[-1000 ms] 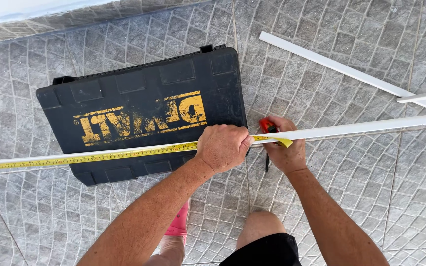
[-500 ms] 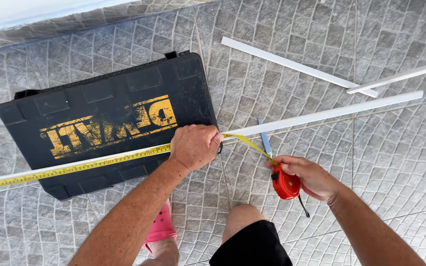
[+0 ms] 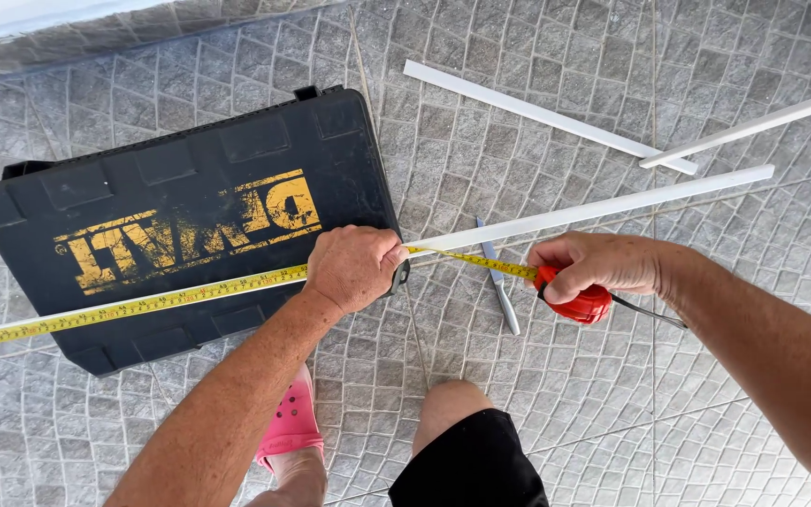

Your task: Measuring window dimensions and cutting plastic strips to size using a tape measure and a utility knife

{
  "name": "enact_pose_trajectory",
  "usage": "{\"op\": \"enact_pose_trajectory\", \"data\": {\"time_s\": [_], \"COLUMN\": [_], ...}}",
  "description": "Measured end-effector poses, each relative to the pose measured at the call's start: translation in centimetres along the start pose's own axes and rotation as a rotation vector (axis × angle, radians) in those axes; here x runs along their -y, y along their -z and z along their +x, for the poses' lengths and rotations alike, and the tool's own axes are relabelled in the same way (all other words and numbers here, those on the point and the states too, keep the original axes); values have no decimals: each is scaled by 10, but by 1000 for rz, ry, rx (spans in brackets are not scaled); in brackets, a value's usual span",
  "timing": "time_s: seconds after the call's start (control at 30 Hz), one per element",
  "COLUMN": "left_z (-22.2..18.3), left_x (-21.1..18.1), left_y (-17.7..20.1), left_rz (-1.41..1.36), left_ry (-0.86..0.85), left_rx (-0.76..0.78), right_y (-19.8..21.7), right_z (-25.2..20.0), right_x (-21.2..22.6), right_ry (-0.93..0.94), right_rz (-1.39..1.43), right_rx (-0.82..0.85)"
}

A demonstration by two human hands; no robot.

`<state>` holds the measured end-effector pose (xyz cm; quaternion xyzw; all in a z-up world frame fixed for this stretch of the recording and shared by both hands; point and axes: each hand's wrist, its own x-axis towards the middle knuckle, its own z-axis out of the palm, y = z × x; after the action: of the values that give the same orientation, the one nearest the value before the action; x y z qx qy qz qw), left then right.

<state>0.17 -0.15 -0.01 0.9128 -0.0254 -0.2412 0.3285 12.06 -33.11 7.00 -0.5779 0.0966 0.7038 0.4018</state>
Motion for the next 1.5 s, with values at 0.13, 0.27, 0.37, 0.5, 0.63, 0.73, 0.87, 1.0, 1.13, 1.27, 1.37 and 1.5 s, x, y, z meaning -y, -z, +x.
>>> {"op": "enact_pose_trajectory", "data": {"time_s": [0.13, 0.27, 0.37, 0.5, 0.63, 0.73, 0.87, 1.0, 1.13, 1.27, 1.37, 1.5], "left_z": [0, 6, 7, 8, 9, 10, 12, 11, 11, 9, 9, 7], "left_x": [2, 8, 7, 9, 6, 6, 7, 7, 5, 3, 4, 3], "left_y": [2, -15, -14, -12, -7, -5, -5, -5, -3, 0, 0, 2], "left_rz": [-4, 115, 91, 107, 85, 84, 81, 66, 69, 59, 66, 59], "left_ry": [1, -2, 23, 18, 35, 51, 46, 50, 57, 62, 53, 56], "left_rx": [15, -39, -36, 9, 54, 80, 72, 71, 87, 111, 110, 94], "right_y": [-11, -26, -24, -23, 30, 6, -20, -23, -27, -24, -34, -35], "right_z": [-10, -19, -15, -4, 23, 14, 7, 7, 7, 10, 2, -2], "right_x": [59, 113, 126, 130, 82, 104, 127, 127, 127, 118, 128, 127], "right_ry": [-145, -366, -369, -414, -136, -122, -323, -333, -322, -279, -309, -299], "right_rz": [-383, -805, -884, -846, -1334, -1354, -1216, -1231, -1250, -1299, -1208, -1226], "right_rx": [-84, -117, -178, -252, -124, -155, -299, -316, -347, -386, -393, -398]}}
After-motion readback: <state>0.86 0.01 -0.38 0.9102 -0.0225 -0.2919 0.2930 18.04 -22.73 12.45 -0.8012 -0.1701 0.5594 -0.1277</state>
